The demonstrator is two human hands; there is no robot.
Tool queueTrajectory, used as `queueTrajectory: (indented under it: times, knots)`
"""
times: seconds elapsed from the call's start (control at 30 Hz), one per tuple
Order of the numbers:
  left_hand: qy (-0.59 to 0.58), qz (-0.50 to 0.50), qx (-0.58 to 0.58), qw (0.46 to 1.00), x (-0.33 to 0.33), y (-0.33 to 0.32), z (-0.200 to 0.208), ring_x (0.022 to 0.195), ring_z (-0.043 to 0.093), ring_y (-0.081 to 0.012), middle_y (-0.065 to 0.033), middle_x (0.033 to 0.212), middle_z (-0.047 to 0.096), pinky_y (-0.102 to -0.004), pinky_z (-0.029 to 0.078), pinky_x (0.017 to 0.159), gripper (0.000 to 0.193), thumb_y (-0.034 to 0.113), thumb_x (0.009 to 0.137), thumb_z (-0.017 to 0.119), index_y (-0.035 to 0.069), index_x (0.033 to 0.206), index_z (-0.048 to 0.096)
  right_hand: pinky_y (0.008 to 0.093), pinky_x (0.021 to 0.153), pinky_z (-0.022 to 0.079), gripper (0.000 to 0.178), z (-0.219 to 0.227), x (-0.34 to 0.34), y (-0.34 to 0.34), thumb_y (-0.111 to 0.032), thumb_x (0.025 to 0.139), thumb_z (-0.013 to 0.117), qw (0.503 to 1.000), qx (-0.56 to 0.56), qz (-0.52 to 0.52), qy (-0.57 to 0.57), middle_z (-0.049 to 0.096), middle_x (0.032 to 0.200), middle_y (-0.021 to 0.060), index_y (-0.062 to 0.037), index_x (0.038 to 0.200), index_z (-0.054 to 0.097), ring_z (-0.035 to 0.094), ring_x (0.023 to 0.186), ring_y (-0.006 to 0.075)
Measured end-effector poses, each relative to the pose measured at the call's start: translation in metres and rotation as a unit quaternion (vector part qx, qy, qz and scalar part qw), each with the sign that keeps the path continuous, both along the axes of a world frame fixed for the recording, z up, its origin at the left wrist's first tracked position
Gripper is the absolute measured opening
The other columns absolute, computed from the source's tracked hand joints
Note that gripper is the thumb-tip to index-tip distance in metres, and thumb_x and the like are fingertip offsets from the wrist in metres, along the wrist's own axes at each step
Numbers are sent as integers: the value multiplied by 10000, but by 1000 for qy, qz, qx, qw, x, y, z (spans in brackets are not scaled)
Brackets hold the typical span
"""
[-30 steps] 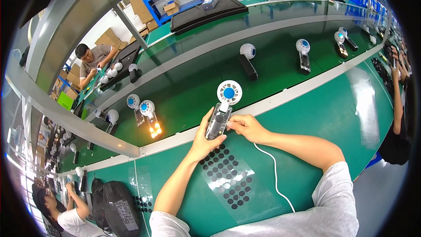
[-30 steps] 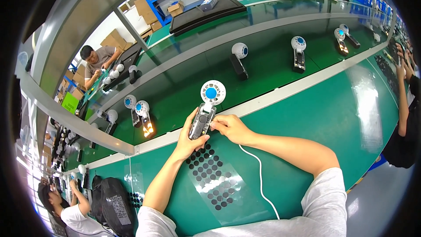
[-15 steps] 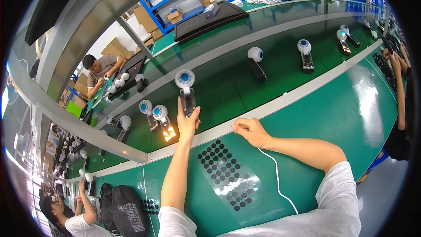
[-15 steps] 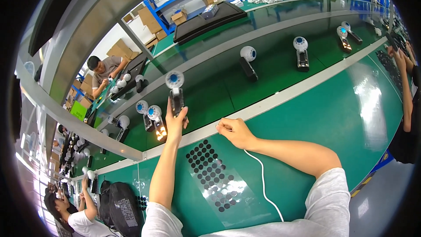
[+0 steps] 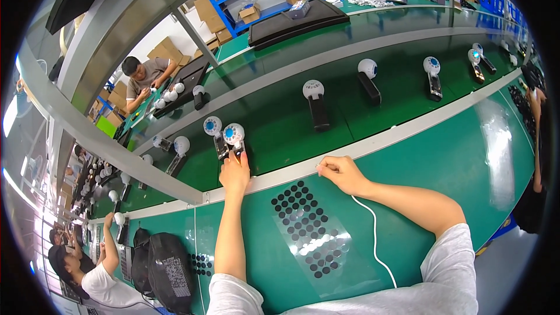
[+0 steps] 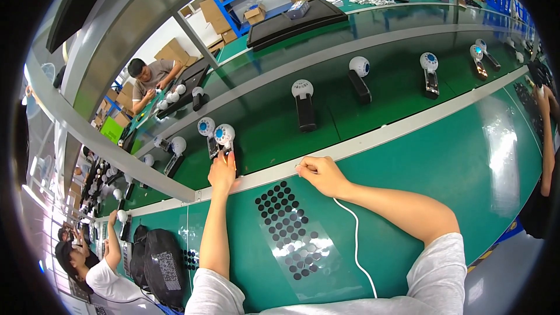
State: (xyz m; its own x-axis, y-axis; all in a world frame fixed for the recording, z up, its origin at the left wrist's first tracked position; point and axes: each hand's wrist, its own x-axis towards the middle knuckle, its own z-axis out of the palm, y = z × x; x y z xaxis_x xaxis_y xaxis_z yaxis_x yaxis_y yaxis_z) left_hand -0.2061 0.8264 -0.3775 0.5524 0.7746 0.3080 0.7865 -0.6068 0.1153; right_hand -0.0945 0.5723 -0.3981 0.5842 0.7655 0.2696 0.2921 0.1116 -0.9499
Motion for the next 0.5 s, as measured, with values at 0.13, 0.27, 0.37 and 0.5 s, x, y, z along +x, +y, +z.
queueTrajectory:
  times: [0.13,0.27,0.37,0.5]
  knots:
    - [-81,-44,-38,995,6,-8,-19,810,555,-348,-181,973,571,-437,450,725,454,218,864,493,26,1265,398,203,460,261,181,1,-2,1,-134,846,537,1000,-3,4,-19,427,528,-31,-14,717,578,312,477,64]
    - [-100,-129,33,986,13,-15,-21,779,567,-340,-191,973,574,-420,458,710,477,218,868,485,18,1285,372,208,462,263,182,3,-3,-1,-136,844,538,999,-12,-1,-30,429,526,-28,-14,716,581,312,476,69]
    - [-69,-183,-139,971,17,-15,-11,707,575,-304,-191,964,575,-384,471,643,460,200,864,493,-8,1257,374,231,461,277,196,0,-3,-2,-168,843,538,999,-8,0,-49,455,516,-8,-12,738,592,340,468,94]
    - [-234,-278,-457,812,17,-27,-12,653,572,-265,-187,957,573,-340,468,572,437,184,852,509,-28,1214,384,239,461,281,202,0,-2,-2,-183,842,540,998,-12,2,-56,462,511,-2,-14,745,594,350,466,99]
